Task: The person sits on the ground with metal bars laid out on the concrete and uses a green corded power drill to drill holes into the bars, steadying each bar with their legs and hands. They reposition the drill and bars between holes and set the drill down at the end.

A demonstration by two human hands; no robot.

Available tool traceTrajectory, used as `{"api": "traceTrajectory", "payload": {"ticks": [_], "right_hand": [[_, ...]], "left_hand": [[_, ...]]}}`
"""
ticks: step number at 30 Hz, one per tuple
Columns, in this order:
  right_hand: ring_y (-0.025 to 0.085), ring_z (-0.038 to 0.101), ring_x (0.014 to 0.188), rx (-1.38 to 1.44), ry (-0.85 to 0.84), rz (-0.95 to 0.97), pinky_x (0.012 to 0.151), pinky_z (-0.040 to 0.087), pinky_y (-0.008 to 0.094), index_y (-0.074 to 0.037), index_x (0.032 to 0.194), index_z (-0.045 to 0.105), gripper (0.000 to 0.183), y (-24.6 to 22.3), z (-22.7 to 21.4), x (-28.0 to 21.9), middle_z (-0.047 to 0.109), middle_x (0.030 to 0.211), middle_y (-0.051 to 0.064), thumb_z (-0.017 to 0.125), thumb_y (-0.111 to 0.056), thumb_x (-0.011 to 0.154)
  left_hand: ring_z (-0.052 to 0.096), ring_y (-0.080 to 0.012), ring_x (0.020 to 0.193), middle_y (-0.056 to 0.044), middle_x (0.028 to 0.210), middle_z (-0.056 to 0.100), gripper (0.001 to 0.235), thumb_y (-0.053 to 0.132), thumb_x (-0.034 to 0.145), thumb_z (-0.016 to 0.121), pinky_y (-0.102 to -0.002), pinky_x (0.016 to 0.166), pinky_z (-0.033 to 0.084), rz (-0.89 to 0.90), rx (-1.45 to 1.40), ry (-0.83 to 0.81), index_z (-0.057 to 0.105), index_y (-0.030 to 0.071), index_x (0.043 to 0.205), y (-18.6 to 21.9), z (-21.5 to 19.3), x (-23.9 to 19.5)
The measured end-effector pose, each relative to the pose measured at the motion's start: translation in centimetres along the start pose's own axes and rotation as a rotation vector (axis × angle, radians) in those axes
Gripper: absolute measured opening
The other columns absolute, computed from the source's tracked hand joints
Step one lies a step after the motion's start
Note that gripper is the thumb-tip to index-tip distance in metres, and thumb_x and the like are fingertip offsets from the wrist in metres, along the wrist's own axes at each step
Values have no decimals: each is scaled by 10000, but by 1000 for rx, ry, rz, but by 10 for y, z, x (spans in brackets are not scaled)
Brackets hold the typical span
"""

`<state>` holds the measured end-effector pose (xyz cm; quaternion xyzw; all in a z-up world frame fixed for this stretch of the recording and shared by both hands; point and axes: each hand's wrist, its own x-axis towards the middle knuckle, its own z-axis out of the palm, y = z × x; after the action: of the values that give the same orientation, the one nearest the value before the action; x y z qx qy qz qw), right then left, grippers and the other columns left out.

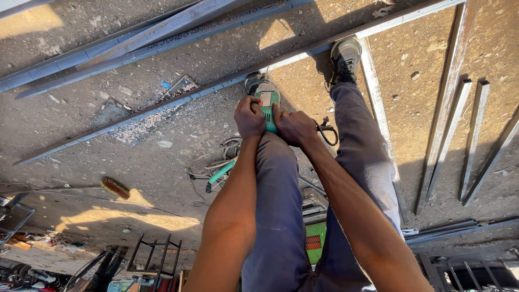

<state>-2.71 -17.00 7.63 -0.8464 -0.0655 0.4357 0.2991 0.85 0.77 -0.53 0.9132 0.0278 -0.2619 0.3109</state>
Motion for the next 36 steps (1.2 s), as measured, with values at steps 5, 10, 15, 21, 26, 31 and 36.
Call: {"api": "traceTrajectory", "payload": {"ticks": [5,10,15,21,26,31,36], "right_hand": [[489,743,806,54,-23,30,705,597,613,140,1505,312,707,1,11,-6,698,1002,267,446,-82,848],[515,734,850,68,-73,37,735,591,635,145,1507,280,712,-4,8,-5,695,1047,287,442,-63,846],[488,743,882,8,-84,22,752,598,619,133,1514,289,742,-6,-3,-10,703,1105,258,471,-68,823],[501,742,844,-38,-62,-29,747,600,625,124,1501,284,706,-1,13,-7,702,1097,275,472,-54,844],[500,739,868,-65,-46,-15,765,598,625,113,1522,270,723,-2,14,-12,691,1115,271,473,-46,846],[512,733,865,-67,-55,-1,769,592,630,94,1539,244,737,0,22,-17,684,1095,270,463,-43,848],[479,742,913,-101,-82,-23,814,591,610,59,1534,283,683,0,11,-24,691,1121,260,453,-58,883]], "left_hand": [[738,-393,816,-58,832,716,239,55,874,505,-567,676,634,7,28,-17,668,228,893,0,3,-5],[734,-396,799,-72,827,716,242,41,880,512,-570,653,637,-17,10,-7,671,223,902,-2,2,-6],[737,-401,813,-70,822,712,210,55,879,542,-585,653,633,-18,14,22,663,226,889,-3,5,-7],[729,-403,772,-81,802,706,189,59,879,545,-583,637,619,-32,7,38,654,213,866,-8,7,-9],[722,-402,759,-87,786,693,194,47,890,535,-576,619,615,-29,7,62,656,197,878,-3,9,-11],[721,-394,754,-85,769,683,189,55,893,547,-548,605,618,-19,29,67,656,206,858,-7,13,-19],[721,-396,747,-98,765,675,158,56,886,554,-577,632,606,-60,41,94,648,181,865,-4,16,-24]]}}
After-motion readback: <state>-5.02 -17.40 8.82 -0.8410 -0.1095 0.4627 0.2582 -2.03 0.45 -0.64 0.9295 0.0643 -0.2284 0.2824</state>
